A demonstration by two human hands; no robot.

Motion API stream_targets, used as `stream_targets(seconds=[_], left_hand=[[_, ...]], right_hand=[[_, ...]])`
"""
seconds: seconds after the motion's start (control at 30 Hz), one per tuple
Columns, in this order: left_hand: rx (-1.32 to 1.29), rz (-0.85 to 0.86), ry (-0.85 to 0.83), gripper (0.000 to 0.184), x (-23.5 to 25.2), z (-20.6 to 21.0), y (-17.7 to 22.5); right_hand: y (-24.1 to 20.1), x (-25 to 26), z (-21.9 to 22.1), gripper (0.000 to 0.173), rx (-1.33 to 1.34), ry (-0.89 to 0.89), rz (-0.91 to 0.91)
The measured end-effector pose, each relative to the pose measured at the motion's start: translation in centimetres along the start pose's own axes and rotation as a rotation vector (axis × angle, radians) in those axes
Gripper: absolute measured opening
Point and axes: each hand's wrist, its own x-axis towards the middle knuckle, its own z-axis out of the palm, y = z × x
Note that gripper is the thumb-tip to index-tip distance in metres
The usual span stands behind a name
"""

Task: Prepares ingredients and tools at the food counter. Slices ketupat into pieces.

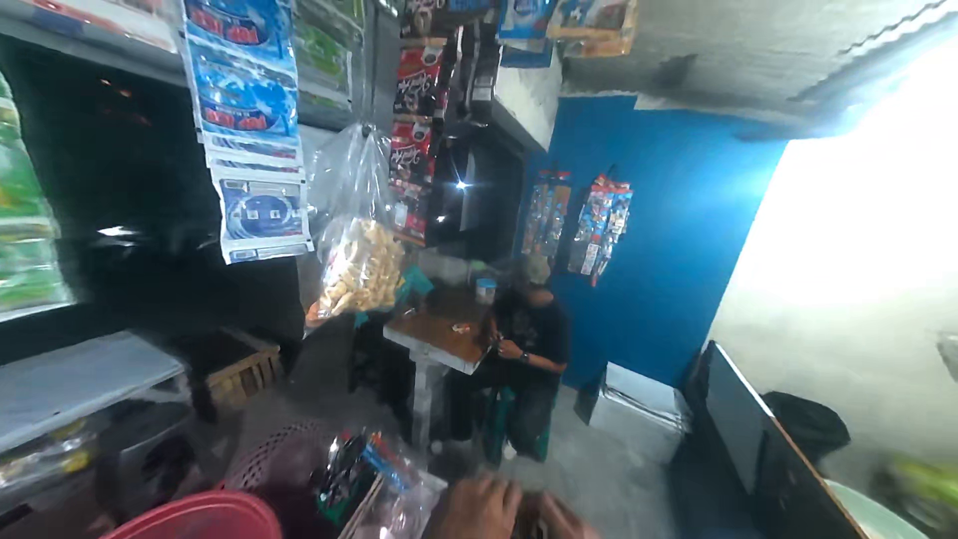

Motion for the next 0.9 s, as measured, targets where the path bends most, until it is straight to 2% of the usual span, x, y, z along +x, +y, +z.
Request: stream_targets(seconds=[0.07,0.17,0.2,0.23,0.3,0.37,0.43,0.5,0.67,0.77,0.8,0.87,0.9], left_hand=[[0.074,0.094,0.172,0.032,4.4,-4.9,-1.5],[0.003,0.189,0.299,0.073,9.9,-14.5,-4.1],[-0.084,0.151,0.353,0.076,11.8,-17.7,-5.4],[-0.241,0.079,0.422,0.070,13.7,-20.4,-6.9],[-0.721,-0.084,0.635,0.054,18.0,-24.2,-10.0],[-1.248,-0.255,0.805,0.061,22.0,-27.0,-12.2],[-1.606,-0.342,0.867,0.082,25.6,-29.2,-13.8],[-1.826,-0.338,0.928,0.092,29.0,-30.7,-14.8],[-2.139,-0.039,1.094,0.075,34.3,-32.8,-16.2],[-2.200,0.028,1.149,0.061,35.0,-33.4,-15.9],[-2.221,0.038,1.151,0.055,35.1,-33.4,-16.0],[-2.233,0.073,1.155,0.051,35.0,-33.3,-16.0],[-2.233,0.091,1.165,0.050,35.0,-33.2,-15.9]], right_hand=[[-1.7,3.4,-4.7,0.048,-0.035,0.098,-0.017],[-1.4,7.9,-13.4,0.047,-0.198,0.206,-0.192],[-0.9,9.6,-16.8,0.046,-0.263,0.253,-0.255],[-0.8,11.2,-20.3,0.046,-0.311,0.296,-0.300],[-1.5,14.2,-27.4,0.055,-0.326,0.298,-0.298],[-3.9,17.1,-33.4,0.059,-0.309,0.273,-0.231],[-7.1,19.9,-37.8,0.057,-0.344,0.221,-0.164],[-10.3,22.1,-40.7,0.052,-0.403,0.169,-0.122],[-16.5,25.4,-43.1,0.041,-0.519,0.170,-0.010],[-16.2,29.0,-48.0,0.019,-0.579,-0.114,-0.139],[-15.2,30.6,-49.7,0.020,-0.618,-0.190,-0.202],[-13.0,32.8,-51.8,0.038,-0.718,-0.299,-0.372],[-11.9,33.4,-52.1,0.043,-0.748,-0.294,-0.445]])
